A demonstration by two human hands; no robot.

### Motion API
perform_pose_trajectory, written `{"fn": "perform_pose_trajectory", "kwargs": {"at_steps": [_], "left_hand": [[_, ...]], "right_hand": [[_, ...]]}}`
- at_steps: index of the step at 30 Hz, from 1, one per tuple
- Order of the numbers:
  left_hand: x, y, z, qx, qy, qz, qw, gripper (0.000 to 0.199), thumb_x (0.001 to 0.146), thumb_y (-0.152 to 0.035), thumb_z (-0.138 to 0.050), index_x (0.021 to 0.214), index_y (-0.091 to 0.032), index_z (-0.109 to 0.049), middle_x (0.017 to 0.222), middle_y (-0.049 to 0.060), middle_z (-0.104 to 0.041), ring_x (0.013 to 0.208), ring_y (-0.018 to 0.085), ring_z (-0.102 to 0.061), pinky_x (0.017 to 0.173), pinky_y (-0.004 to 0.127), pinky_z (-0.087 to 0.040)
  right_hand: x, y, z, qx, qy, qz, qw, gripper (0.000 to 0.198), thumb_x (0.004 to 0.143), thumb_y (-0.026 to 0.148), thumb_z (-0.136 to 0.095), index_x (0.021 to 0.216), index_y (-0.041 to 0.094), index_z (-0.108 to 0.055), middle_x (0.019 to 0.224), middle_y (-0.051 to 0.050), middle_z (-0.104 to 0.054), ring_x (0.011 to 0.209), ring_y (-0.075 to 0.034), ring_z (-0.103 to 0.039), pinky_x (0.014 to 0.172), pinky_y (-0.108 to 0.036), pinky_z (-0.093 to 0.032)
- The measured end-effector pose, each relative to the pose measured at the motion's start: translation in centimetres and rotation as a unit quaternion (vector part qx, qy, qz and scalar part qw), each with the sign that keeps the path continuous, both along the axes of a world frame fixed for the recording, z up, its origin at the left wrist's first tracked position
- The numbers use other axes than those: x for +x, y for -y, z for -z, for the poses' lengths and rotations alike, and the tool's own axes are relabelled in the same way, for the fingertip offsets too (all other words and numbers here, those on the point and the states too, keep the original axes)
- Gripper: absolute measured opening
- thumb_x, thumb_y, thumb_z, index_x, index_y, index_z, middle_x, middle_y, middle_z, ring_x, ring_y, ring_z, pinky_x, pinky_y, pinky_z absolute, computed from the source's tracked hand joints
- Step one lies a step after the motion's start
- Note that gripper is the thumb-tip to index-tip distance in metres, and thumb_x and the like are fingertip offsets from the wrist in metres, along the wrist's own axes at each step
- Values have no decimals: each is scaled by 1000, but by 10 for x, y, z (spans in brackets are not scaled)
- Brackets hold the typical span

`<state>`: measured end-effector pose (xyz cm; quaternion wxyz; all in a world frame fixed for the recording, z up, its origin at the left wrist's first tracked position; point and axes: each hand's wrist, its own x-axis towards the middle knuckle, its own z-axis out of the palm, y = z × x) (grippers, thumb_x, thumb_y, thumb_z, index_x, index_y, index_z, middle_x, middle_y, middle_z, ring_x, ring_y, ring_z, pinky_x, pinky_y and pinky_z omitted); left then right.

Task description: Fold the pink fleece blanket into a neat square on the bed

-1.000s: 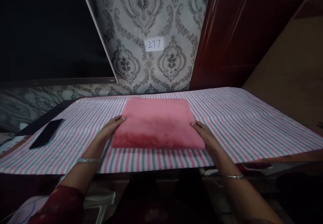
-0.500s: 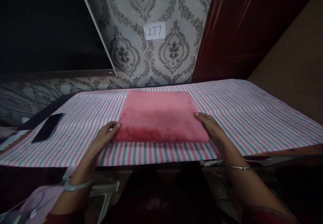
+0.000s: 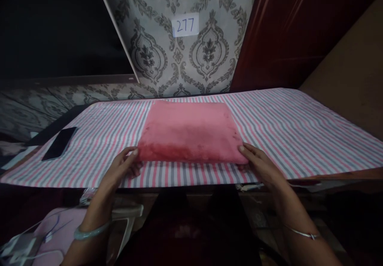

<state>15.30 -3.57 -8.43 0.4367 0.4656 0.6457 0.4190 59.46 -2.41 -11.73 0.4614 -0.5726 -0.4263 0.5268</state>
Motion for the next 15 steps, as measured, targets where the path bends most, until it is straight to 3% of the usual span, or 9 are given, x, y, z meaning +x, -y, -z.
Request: {"fn": "perform_pose_trajectory", "kwargs": {"at_steps": [3,7,11,15], "left_hand": [[6,7,0,3,70,10,997,87,70,-64,-78,135,-14,-50,63,4,-71,50,21,-68,45,27,-49],[10,10,-1,45,148,-3,988,89,68,-54,-85,140,-13,-50,76,8,-76,71,27,-76,62,33,-60],[5,1,-1,66,252,-30,965,71,72,-39,-86,134,-20,-56,100,7,-78,90,25,-76,77,38,-64],[-2,-24,-5,10,330,16,944,39,80,-28,-77,116,-19,-66,109,8,-78,93,22,-75,80,35,-63]], "right_hand": [[-3,7,-2,-19,-36,-22,999,47,71,58,-83,101,23,-73,73,-5,-72,57,-23,-66,54,-36,-59],[-7,4,-6,7,-66,5,998,41,76,53,-77,106,25,-73,97,-9,-78,88,-33,-75,71,-45,-64],[-8,-8,-10,25,-80,18,996,29,80,47,-74,101,28,-74,112,-8,-78,109,-32,-71,83,-42,-65],[-8,-29,-17,4,-103,10,995,24,78,42,-74,97,28,-75,112,-7,-78,110,-29,-71,89,-37,-63]]}}
